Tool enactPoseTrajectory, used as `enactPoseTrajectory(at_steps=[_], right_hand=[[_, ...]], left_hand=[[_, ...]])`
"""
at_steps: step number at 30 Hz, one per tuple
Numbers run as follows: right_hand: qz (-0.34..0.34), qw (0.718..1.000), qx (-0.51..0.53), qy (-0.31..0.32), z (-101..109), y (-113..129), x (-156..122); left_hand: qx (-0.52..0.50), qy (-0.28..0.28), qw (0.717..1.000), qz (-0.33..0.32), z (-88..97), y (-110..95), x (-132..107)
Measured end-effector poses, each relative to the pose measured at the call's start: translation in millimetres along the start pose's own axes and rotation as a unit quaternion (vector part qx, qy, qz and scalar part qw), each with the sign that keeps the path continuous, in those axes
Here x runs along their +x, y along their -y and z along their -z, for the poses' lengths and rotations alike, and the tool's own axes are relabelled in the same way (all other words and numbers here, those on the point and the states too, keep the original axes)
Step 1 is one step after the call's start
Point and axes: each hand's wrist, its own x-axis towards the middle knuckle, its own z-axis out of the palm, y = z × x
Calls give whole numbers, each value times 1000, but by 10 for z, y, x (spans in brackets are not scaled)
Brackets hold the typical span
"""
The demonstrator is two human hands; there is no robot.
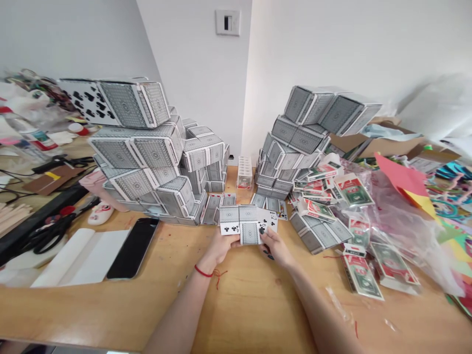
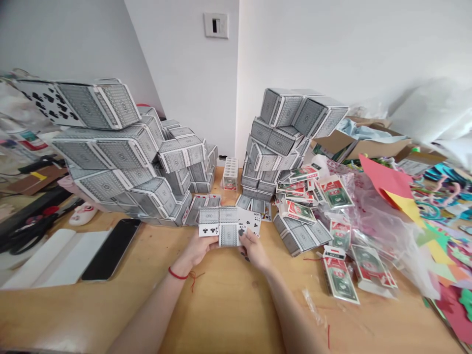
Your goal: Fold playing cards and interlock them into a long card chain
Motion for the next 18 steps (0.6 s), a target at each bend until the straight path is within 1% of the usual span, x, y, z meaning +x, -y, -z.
enactPoseTrajectory(at_steps=[4, 6, 9, 10, 11, 12, 14, 16, 18], right_hand=[[-15, 1000, -5, -10, -31, 18, -9], [-2, 1000, -10, -5, -49, 33, -5], [22, 999, -27, -4, -83, 51, 1], [28, 999, -38, -5, -97, 54, 0], [31, 998, -52, -8, -114, 54, -2], [33, 997, -71, -15, -131, 51, -6], [37, 991, -125, -40, -171, 37, -14], [53, 976, -193, -82, -210, 20, -23], [71, 958, -245, -127, -240, 14, -34]], left_hand=[[-2, 2, 1000, 2, 34, 12, 12], [-7, 32, 999, 11, 39, 5, 14], [-23, 106, 994, 11, 16, 11, 16], [-23, 120, 993, 7, 4, 27, 19], [-16, 120, 993, 3, -10, 51, 23], [-1, 108, 994, -1, -22, 83, 29], [46, 54, 997, -11, -41, 157, 47], [106, -3, 993, -53, -50, 221, 70], [149, -56, 981, -107, -51, 247, 92]])
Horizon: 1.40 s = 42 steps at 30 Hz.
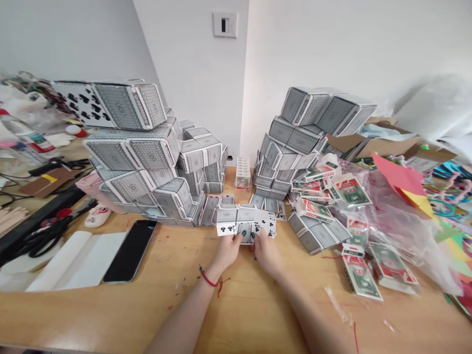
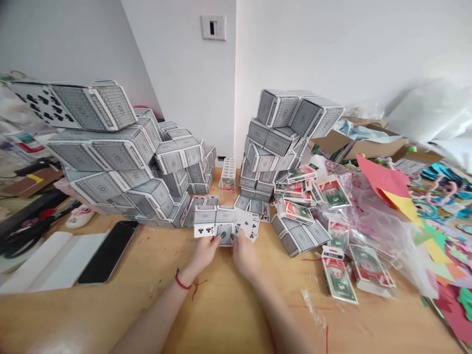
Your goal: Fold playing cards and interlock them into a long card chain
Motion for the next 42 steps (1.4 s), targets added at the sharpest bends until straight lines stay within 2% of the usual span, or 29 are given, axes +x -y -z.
enactPoseTrajectory(at_steps=[2, 3, 5, 7, 11, 16, 20, 22, 25, 28, 31, 37, 39, 42], right_hand=[[10, 1000, -6, -15, 3, 19, -9], [11, 1000, 18, -3, 17, 31, -8], [-2, 990, 121, 67, 60, 54, 5], [-49, 956, 260, 123, 105, 70, 27], [-107, 880, 440, 140, 113, 88, 39], [-189, 819, 521, 149, -2, 98, -7], [-209, 798, 544, 151, -62, 76, -9], [-199, 802, 542, 152, -71, 64, 2], [-167, 825, 519, 148, -74, 55, 24], [-127, 861, 473, 137, -88, 29, 57], [-97, 899, 410, 116, -117, -30, 99], [-63, 958, 272, 64, -171, -72, 100], [-52, 965, 250, 56, -187, -43, 73], [-44, 949, 297, 94, -212, -1, 38]], left_hand=[[10, -45, 998, -33, 6, -13, 20], [-2, -58, 998, -35, 16, -31, 29], [-53, -55, 997, -10, 45, -79, 45], [-116, -30, 992, 30, 78, -127, 54], [-174, 20, 982, 65, 116, -183, 49], [-147, 50, 986, 66, 93, -190, 21], [-116, 60, 991, 33, 65, -190, 4], [-98, 61, 993, 25, 56, -197, -1], [-73, 37, 996, 26, 45, -203, 1], [-56, 28, 998, 17, 23, -180, 7], [-47, 39, 998, 26, -23, -128, 5], [-66, 75, 993, 58, -88, -56, -7], [-43, 57, 996, 61, -87, -62, -7], [-36, -12, 998, 52, -84, -90, -10]])
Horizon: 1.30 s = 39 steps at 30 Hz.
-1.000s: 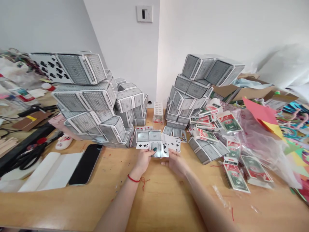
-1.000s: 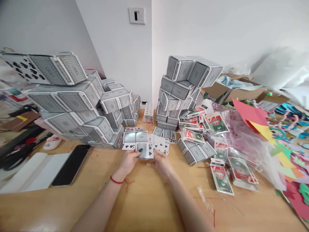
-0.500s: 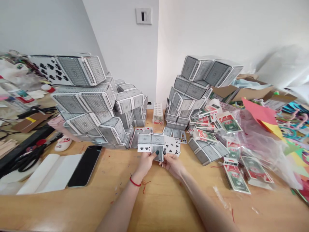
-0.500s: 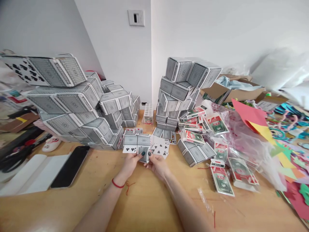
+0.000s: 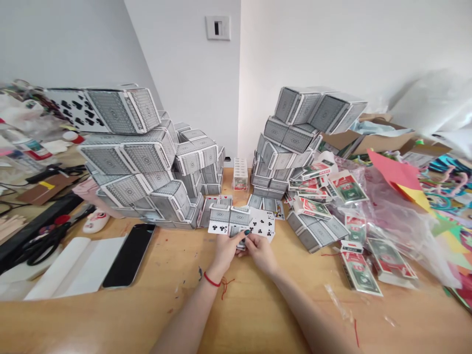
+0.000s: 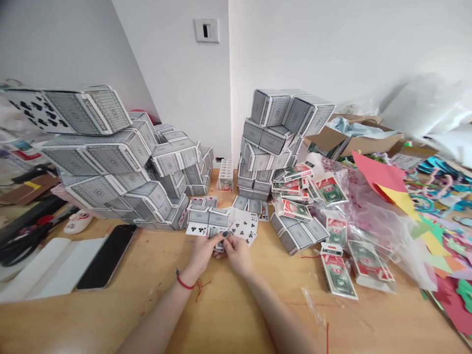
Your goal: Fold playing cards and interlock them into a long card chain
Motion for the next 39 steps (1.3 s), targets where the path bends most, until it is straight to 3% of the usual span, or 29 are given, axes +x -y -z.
enactPoseTrajectory(at_steps=[3, 6, 11, 14, 20, 22, 26, 29, 32, 36, 39], right_hand=[[-12, 998, 52, 20, -30, 5, -9], [-16, 999, 42, -4, -45, 13, -9], [8, 999, -20, -41, -64, 13, -22], [-16, 999, -11, -39, -63, -13, -20], [-49, 999, 0, 11, -18, 16, -1], [-38, 999, -33, -6, 13, 54, -1], [53, 991, -97, -80, 114, 142, -12], [48, 997, -24, -61, 200, 203, -18], [59, 988, 128, -58, 263, 244, -7], [56, 962, 254, -85, 316, 270, 14], [40, 958, 265, -107, 354, 265, 20]], left_hand=[[-14, -48, 998, -24, -17, -24, -19], [-23, -73, 997, -17, -44, -17, -47], [-31, -87, 995, -36, -59, 28, -56], [-29, -92, 994, -48, -34, 27, -25], [18, -33, 998, -43, 36, -30, 26], [42, -11, 998, -51, 42, -42, 20], [9, 75, 994, -84, 16, -68, -21], [-26, 122, 987, -100, -4, -95, -50], [-39, 111, 986, -114, 7, -104, -50], [-58, 51, 987, -140, 64, -76, 1], [-90, -28, 986, -137, 112, -57, 47]])
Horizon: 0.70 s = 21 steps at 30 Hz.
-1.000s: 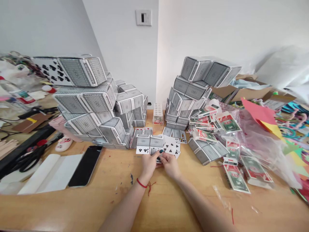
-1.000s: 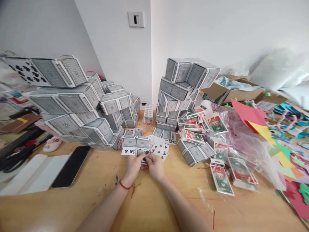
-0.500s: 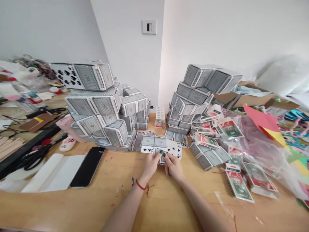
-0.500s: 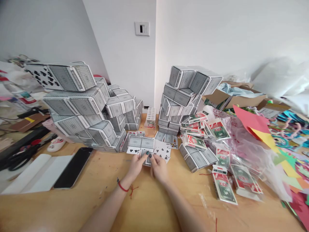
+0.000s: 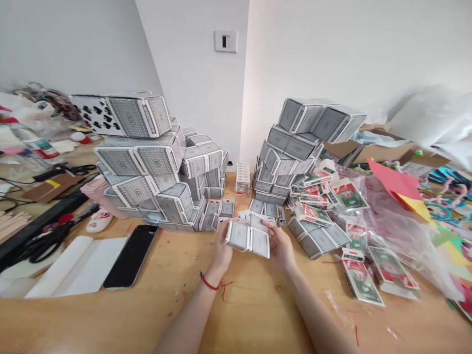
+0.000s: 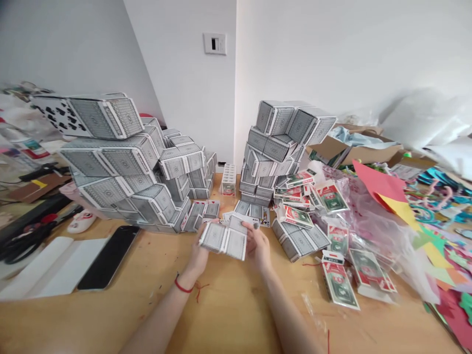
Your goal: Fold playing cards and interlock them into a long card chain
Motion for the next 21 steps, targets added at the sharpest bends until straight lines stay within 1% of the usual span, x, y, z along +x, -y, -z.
enactPoseTrajectory(at_steps=[1, 3, 5, 6, 7, 10, 12, 14, 16, 21], right_hand=[[6, 1000, -14, -9, 13, 2, 5], [33, 998, -51, -26, 36, 4, 19], [59, 995, -80, -32, 50, 4, 33], [67, 993, -87, -31, 52, 3, 39], [70, 993, -90, -30, 53, 1, 43], [43, 996, -76, -17, 48, -10, 44], [7, 998, -55, -9, 48, -21, 40], [-26, 999, -33, -8, 52, -30, 35], [-56, 998, -8, -7, 57, -36, 31], [-123, 991, 49, 20, 51, -31, 14]], left_hand=[[-23, -13, 999, 20, 14, -2, 12], [-84, -9, 993, 84, 36, -28, 29], [-126, 20, 982, 140, 51, -83, 30], [-124, 37, 979, 156, 54, -118, 23], [-108, 66, 978, 169, 54, -154, 11], [-34, 138, 976, 164, 31, -244, -40], [1, 159, 977, 144, 0, -271, -74], [21, 162, 979, 121, -36, -271, -100], [31, 151, 983, 103, -73, -257, -120], [33, 136, 987, 79, -154, -231, -174]])
